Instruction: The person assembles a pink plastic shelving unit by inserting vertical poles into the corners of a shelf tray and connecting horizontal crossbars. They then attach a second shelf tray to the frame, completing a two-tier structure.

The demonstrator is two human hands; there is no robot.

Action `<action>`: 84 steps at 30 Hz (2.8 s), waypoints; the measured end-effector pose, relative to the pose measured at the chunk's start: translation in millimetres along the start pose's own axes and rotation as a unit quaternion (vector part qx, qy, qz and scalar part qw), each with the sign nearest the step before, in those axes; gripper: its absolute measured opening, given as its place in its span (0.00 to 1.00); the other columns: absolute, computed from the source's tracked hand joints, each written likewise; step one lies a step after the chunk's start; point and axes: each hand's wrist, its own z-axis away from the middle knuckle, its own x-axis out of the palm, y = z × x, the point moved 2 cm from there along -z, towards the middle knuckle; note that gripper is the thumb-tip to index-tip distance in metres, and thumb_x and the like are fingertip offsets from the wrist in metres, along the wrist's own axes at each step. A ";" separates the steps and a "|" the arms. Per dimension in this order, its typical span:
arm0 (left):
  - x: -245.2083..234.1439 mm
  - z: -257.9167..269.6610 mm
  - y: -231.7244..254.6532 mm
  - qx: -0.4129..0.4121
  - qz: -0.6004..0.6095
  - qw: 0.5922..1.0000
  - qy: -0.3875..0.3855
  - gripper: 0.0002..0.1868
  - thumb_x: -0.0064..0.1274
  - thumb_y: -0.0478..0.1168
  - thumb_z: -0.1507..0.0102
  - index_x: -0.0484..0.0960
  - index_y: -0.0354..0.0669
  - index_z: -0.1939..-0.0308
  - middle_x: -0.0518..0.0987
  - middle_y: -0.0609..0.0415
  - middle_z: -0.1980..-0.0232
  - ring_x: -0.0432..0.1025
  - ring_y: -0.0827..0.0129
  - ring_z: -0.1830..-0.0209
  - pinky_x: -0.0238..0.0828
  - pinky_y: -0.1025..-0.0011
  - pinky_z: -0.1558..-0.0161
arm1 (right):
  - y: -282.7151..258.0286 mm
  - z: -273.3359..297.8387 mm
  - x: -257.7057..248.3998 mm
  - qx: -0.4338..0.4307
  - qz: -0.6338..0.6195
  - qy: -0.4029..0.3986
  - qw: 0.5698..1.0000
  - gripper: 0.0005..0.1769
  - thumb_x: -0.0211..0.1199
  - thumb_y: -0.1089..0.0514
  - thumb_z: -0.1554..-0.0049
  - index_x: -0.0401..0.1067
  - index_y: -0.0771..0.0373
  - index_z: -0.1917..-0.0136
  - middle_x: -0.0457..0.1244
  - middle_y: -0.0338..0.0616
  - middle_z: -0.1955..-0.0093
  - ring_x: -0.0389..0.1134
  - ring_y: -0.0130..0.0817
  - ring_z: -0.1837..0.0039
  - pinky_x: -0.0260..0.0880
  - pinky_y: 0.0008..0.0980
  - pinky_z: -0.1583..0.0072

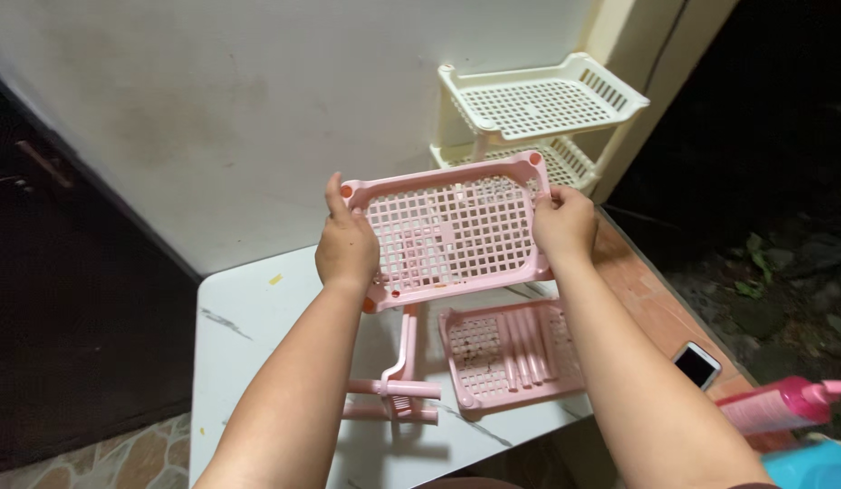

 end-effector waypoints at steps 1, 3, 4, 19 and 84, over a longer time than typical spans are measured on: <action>4.8 0.6 5.3 0.007 0.005 1.000 -0.006 0.30 0.35 0.44 0.28 0.45 0.64 0.23 0.81 0.43 0.44 0.78 0.48 0.50 0.74 0.51 0.53 | 5.4 -0.5 -6.1 0.014 0.012 0.004 1.000 0.12 0.64 0.54 0.42 0.80 0.61 0.48 0.72 0.51 0.56 0.75 0.45 0.53 0.72 0.42 0.48; 15.2 2.2 14.3 0.022 0.013 1.000 -0.016 0.26 0.33 0.44 0.28 0.49 0.61 0.25 0.80 0.44 0.43 0.78 0.47 0.50 0.74 0.50 0.53 | 15.1 -1.5 -16.2 0.026 0.025 0.014 0.999 0.13 0.64 0.53 0.42 0.80 0.61 0.48 0.72 0.51 0.55 0.75 0.45 0.51 0.72 0.42 0.47; 21.1 3.7 17.7 0.023 0.012 0.999 -0.025 0.26 0.33 0.44 0.28 0.49 0.60 0.26 0.80 0.43 0.43 0.78 0.46 0.49 0.73 0.50 0.53 | 20.1 -1.7 -20.4 0.032 0.030 0.019 0.999 0.13 0.64 0.53 0.42 0.80 0.61 0.47 0.72 0.51 0.54 0.75 0.45 0.51 0.72 0.42 0.47; 88.8 47.6 54.5 0.036 -0.020 0.987 -0.157 0.31 0.38 0.46 0.30 0.50 0.55 0.23 0.80 0.40 0.46 0.77 0.45 0.48 0.74 0.49 0.49 | 106.0 14.3 -68.3 0.172 0.090 0.038 0.980 0.16 0.64 0.48 0.41 0.81 0.60 0.48 0.72 0.52 0.51 0.74 0.49 0.48 0.72 0.44 0.44; 130.1 73.9 59.8 0.017 -0.143 0.948 -0.284 0.33 0.47 0.51 0.32 0.59 0.43 0.26 0.66 0.44 0.31 0.66 0.49 0.32 0.68 0.51 0.37 | 118.9 38.4 40.1 0.036 0.049 -0.086 0.994 0.18 0.65 0.49 0.44 0.78 0.59 0.43 0.67 0.53 0.40 0.68 0.50 0.38 0.67 0.44 0.36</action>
